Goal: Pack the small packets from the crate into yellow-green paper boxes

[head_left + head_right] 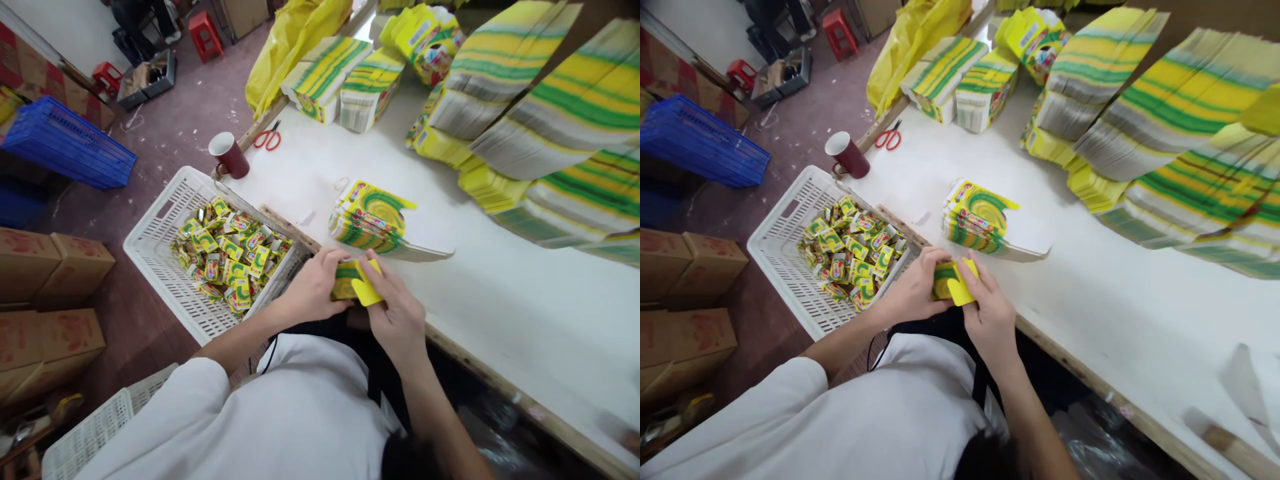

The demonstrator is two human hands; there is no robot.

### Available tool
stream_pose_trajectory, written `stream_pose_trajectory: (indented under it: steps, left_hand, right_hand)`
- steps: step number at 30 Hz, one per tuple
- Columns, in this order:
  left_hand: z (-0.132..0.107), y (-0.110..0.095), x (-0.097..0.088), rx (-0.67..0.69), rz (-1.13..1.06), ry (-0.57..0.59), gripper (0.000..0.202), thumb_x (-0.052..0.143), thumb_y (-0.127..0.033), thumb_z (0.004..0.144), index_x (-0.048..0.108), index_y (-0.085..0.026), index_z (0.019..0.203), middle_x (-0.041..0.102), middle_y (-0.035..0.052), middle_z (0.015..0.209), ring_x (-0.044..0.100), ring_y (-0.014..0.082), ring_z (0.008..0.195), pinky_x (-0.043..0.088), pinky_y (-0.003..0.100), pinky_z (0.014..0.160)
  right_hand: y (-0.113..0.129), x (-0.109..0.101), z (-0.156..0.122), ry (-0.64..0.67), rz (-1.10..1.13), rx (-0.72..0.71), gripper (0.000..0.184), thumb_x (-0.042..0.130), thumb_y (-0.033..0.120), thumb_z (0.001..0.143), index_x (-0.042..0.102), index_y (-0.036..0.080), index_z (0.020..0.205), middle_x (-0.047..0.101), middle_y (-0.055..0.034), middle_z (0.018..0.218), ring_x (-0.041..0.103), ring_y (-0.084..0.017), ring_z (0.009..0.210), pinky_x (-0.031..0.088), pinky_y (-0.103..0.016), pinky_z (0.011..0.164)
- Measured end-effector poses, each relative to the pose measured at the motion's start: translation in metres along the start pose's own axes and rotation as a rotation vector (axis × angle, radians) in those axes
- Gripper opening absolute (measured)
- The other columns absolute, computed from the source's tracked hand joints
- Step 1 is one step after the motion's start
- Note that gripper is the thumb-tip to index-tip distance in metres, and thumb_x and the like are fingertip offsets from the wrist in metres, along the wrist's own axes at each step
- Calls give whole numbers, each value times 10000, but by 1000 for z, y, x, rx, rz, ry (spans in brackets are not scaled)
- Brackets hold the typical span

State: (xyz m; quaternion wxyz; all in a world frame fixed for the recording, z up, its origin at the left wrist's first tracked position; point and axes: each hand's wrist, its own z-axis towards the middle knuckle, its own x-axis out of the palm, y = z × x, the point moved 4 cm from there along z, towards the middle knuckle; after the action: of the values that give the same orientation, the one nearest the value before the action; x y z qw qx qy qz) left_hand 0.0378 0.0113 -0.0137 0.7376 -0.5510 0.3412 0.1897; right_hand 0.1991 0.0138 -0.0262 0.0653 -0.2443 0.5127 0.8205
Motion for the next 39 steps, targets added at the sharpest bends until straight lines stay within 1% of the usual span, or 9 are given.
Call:
stream_pose_trajectory:
  steps: [6,12,17,20,24,28,30,36,39]
  left_hand:
    - [-4,1,-17,-41,25,-52,550,789,-336,749,552,-191,1223,688,89,1135,670,250,1056,533,372,925]
    - [0,-1,-23,-9,37,-11,562,794,-341,741,585,-207,1245,714,73,1165,695,226,1039,547,348,909]
    - [5,-10,-21,29,91,-30,542,772,-354,757,580,-187,1235,724,86,1148,699,234,1041,548,353,917]
    - [3,-8,-26,-1,157,-36,541,768,-318,743,575,-193,1233,720,88,1139,693,247,1043,544,363,917]
    - [-16,20,-67,-147,291,-1,555,784,-374,755,585,-220,1250,716,88,1162,675,281,1064,523,412,945]
    - [-43,61,-123,-314,539,-97,811,841,-541,661,564,-191,1339,641,182,1331,569,432,1246,410,611,1063]
    - [-51,70,-133,-365,482,-149,806,795,-581,704,550,-181,1360,632,191,1353,564,425,1271,410,620,1073]
    - [-31,40,-68,-334,-210,34,513,743,-474,819,638,-220,1252,759,105,1118,723,255,1042,554,429,974]
    - [-5,21,-28,-320,-569,14,652,817,-475,741,594,-222,1299,740,118,1150,721,241,1043,572,388,939]
  right_hand:
    - [1,4,3,136,-42,-93,680,536,237,997,234,314,1602,154,-109,1698,374,-323,1490,548,-453,1064]
    - [3,-16,9,203,-14,-144,328,556,262,988,676,248,1293,333,-107,1648,523,-294,1398,564,-409,1048]
    - [6,-18,14,146,13,-81,221,612,230,949,727,233,1138,469,-110,1569,567,-278,1355,538,-422,1075]
    - [11,-4,15,55,44,-25,400,619,222,940,594,211,1339,493,-160,1536,504,-285,1412,477,-474,1134]
    - [16,-1,33,64,43,-43,701,686,319,910,367,206,1524,523,-176,1497,501,-302,1405,473,-486,1133]
    - [-3,-26,66,-128,-214,43,499,624,315,943,512,230,1423,651,-146,1309,604,-330,1216,488,-525,1068]
    - [-20,-31,79,-126,-361,137,421,609,246,932,580,188,1348,682,-169,1187,620,-356,1110,507,-554,990]
    - [-35,-30,84,-115,-440,157,369,633,159,865,607,164,1233,649,-153,1064,604,-335,991,523,-517,911]
    - [-14,-34,73,-177,-358,113,446,657,131,825,555,172,1257,625,-130,1057,595,-315,991,511,-507,934]
